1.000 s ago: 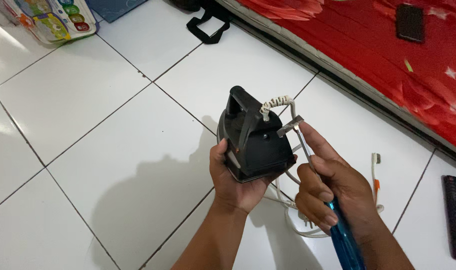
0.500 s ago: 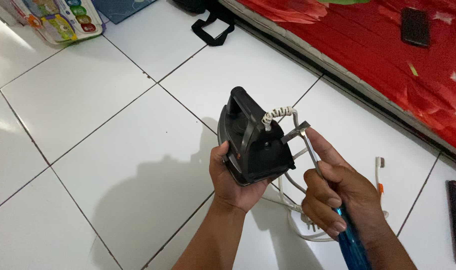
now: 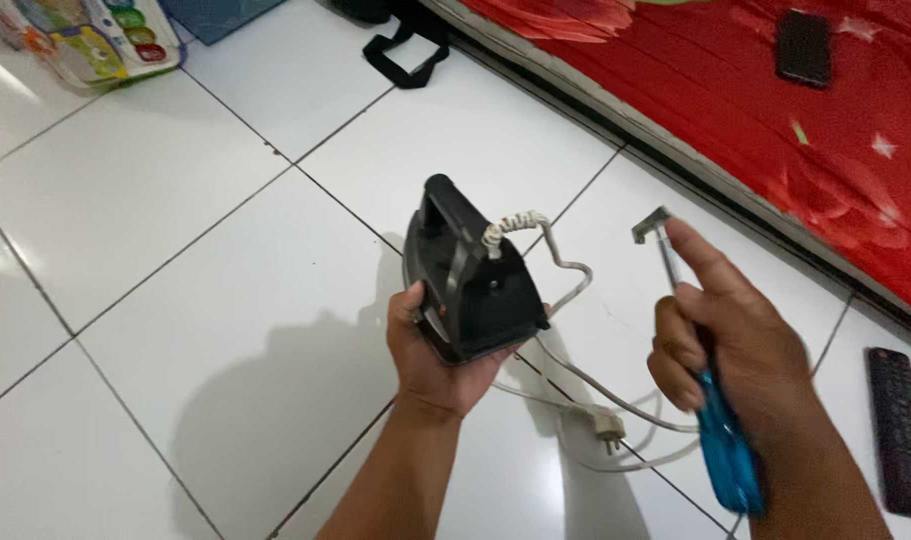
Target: The person picks up an electric clothes iron from the tiled floor and uses a screwdriver to unscrew its rear housing screws. They remove screws, open the housing, and continue unscrewing and manipulating the internal components and cord connection inside the iron.
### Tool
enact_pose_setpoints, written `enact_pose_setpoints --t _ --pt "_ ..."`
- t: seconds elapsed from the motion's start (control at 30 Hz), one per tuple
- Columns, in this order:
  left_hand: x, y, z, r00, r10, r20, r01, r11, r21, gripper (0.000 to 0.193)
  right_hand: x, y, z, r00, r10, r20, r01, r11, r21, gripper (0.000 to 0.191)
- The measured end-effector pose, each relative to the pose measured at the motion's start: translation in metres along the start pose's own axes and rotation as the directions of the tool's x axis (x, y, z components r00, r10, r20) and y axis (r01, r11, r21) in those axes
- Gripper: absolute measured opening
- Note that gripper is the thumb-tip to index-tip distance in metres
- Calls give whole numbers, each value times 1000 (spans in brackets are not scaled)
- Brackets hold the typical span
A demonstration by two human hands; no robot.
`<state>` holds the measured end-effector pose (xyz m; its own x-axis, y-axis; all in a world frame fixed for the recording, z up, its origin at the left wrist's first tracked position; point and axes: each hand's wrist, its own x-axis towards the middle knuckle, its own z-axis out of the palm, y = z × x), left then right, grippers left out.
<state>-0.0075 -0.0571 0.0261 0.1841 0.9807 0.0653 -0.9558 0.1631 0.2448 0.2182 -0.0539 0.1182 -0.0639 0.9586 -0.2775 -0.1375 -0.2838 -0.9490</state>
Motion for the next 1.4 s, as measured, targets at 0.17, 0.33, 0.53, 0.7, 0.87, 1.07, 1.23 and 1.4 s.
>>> enact_pose_setpoints --t 0.17,0.33,0.53,0.7,0.87,1.07,1.23,1.4 --pt "-3 0 -1 994 -30 -108 31 999 10 77 24 27 -16 925 173 -340 -335 792 -511 52" --pt "2 -7 -8 988 -88 -126 89 996 -3 81 53 75 -48 947 180 -267 -315 342 -886 53" --pt "4 -20 -22 981 -172 -94 167 984 -56 81 73 122 -68 916 252 -311 -331 39 -943 59" --pt "5 -31 -24 969 -199 -144 193 980 -55 77 77 135 -78 948 209 -238 -245 5 -970 61" --pt "5 -31 -20 965 -234 -122 223 970 -96 78 80 134 -80 930 270 -251 -296 143 -944 62" --pt "5 -30 -16 966 -217 -140 207 975 -82 79 77 134 -86 897 350 -269 -385 321 -865 63" --pt "4 -30 -14 961 -228 -157 213 971 -110 78 78 136 -90 914 325 -244 -339 278 -899 65" --pt "3 -29 -11 972 -216 -95 199 967 -158 76 72 115 -88 785 539 -306 -517 296 -803 76"
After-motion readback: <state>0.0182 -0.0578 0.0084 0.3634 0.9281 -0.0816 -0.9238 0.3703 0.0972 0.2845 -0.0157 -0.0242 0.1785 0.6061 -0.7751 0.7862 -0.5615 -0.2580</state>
